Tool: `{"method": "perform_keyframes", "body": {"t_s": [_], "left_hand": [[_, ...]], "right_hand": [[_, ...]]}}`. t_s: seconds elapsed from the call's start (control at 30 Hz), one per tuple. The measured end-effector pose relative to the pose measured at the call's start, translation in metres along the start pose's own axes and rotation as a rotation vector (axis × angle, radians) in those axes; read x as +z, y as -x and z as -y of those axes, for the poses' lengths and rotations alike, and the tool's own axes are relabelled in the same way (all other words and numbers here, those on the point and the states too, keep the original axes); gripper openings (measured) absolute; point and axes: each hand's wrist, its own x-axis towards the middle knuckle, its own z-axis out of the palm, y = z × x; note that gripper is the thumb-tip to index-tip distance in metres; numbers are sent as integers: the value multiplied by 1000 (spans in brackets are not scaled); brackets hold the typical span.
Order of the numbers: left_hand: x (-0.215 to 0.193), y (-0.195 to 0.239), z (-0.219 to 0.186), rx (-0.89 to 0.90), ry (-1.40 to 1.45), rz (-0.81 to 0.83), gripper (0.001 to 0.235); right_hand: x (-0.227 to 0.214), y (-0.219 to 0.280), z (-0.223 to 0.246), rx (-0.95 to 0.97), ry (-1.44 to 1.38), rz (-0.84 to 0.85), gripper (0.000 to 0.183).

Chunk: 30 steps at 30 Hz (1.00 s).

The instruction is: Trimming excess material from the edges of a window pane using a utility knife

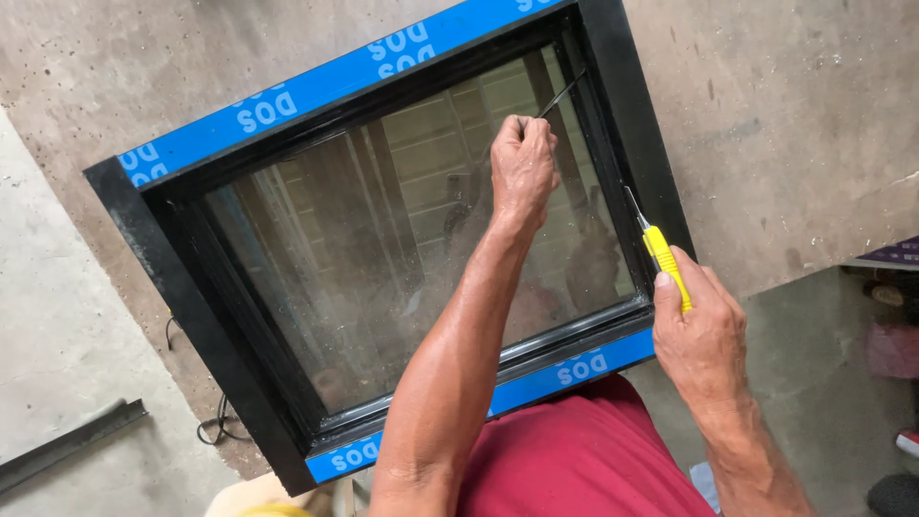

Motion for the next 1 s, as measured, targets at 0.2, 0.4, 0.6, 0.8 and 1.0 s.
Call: {"method": "perform_keyframes", "body": {"t_s": [0.2, 0.4, 0.6, 0.8, 1.0], "left_hand": [[5, -26, -12, 292, 48, 170, 12], [25, -42, -45, 287, 492, 197, 14], [29, -56, -32, 743, -1083, 199, 34], [30, -83, -27, 915, -1467, 29, 17], [10, -63, -55, 1104, -1305, -249, 18]], "right_hand": [[5, -2, 6, -111, -17, -33, 38], [11, -5, -3, -8, -111, -7, 42], [15, -5, -6, 6, -149, 16, 44], [16, -4, -7, 33, -130, 24, 43], [22, -3, -7, 29, -147, 48, 43]]}}
